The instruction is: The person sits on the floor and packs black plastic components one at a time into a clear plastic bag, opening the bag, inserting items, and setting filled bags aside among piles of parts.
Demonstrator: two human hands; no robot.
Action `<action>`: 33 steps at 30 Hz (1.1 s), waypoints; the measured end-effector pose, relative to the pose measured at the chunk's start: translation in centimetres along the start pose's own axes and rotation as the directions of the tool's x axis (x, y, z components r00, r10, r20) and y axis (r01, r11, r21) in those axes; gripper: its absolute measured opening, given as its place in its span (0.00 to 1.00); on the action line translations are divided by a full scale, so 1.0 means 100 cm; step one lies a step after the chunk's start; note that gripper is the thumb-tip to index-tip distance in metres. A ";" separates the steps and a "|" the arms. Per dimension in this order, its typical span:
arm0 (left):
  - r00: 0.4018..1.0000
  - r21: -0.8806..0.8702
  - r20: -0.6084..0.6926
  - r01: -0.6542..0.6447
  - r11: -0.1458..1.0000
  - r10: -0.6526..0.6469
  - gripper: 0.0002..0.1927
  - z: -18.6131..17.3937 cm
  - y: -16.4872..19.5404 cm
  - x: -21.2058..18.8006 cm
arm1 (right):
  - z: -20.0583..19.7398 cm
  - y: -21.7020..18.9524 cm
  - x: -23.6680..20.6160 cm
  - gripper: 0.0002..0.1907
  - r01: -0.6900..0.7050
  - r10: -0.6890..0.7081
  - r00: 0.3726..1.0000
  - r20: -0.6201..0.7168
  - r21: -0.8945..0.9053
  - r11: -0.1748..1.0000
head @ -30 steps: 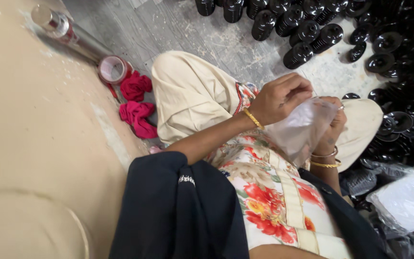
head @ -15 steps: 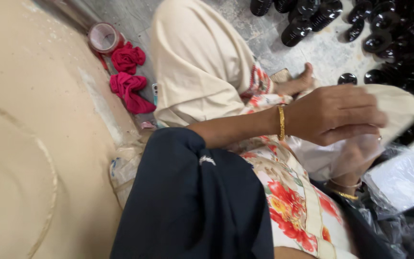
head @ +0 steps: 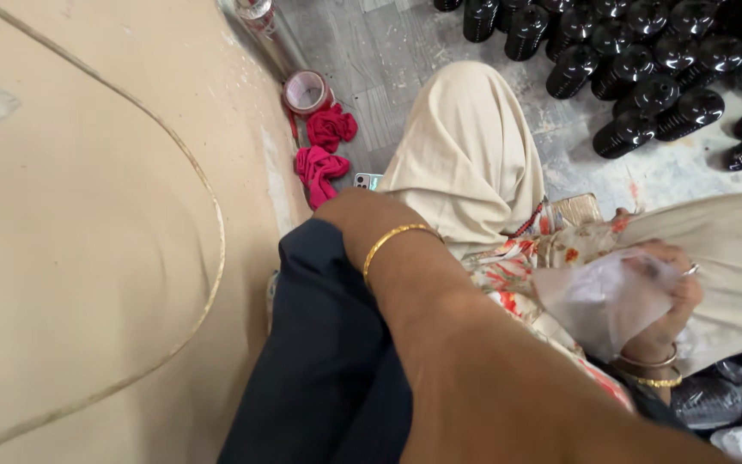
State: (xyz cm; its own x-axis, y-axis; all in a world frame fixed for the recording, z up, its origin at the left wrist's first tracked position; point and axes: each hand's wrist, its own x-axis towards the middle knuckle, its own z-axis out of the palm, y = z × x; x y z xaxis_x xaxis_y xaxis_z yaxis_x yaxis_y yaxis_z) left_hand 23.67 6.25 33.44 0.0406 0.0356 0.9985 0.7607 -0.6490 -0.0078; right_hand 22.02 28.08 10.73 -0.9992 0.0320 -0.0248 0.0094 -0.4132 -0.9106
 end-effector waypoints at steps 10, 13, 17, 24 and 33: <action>0.999 -0.002 -0.027 0.023 1.000 -0.023 0.13 -0.009 -0.020 -0.003 | -0.054 0.011 0.027 0.05 0.232 -0.199 0.972 0.126 -0.382 0.895; 0.999 -0.037 -0.036 0.035 0.999 -0.037 0.13 -0.025 -0.029 0.002 | -0.044 0.011 0.039 0.10 0.255 -0.250 0.966 0.064 -0.368 0.894; 0.997 -0.090 -0.054 0.059 0.994 -0.064 0.13 -0.058 -0.043 -0.008 | -0.022 0.017 0.045 0.09 0.342 -0.365 0.931 0.015 -0.390 0.855; 0.973 -0.074 -0.142 0.174 0.982 -0.183 0.13 -0.134 -0.074 -0.029 | 0.005 0.036 0.070 0.08 0.227 -0.272 0.935 -0.228 -0.204 0.952; 0.340 0.804 -0.370 0.584 -0.114 -0.865 0.24 -0.204 -0.245 -0.315 | 0.024 0.034 0.118 0.05 0.176 -0.237 0.958 -0.163 -0.322 0.930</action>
State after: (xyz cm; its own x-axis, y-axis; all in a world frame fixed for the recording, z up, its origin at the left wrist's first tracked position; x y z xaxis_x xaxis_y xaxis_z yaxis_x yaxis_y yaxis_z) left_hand -9.47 5.50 3.30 -0.8836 0.2926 0.3655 0.4575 0.7054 0.5414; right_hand 10.20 24.89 8.30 -0.9527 0.2768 0.1253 -0.1543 -0.0857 -0.9843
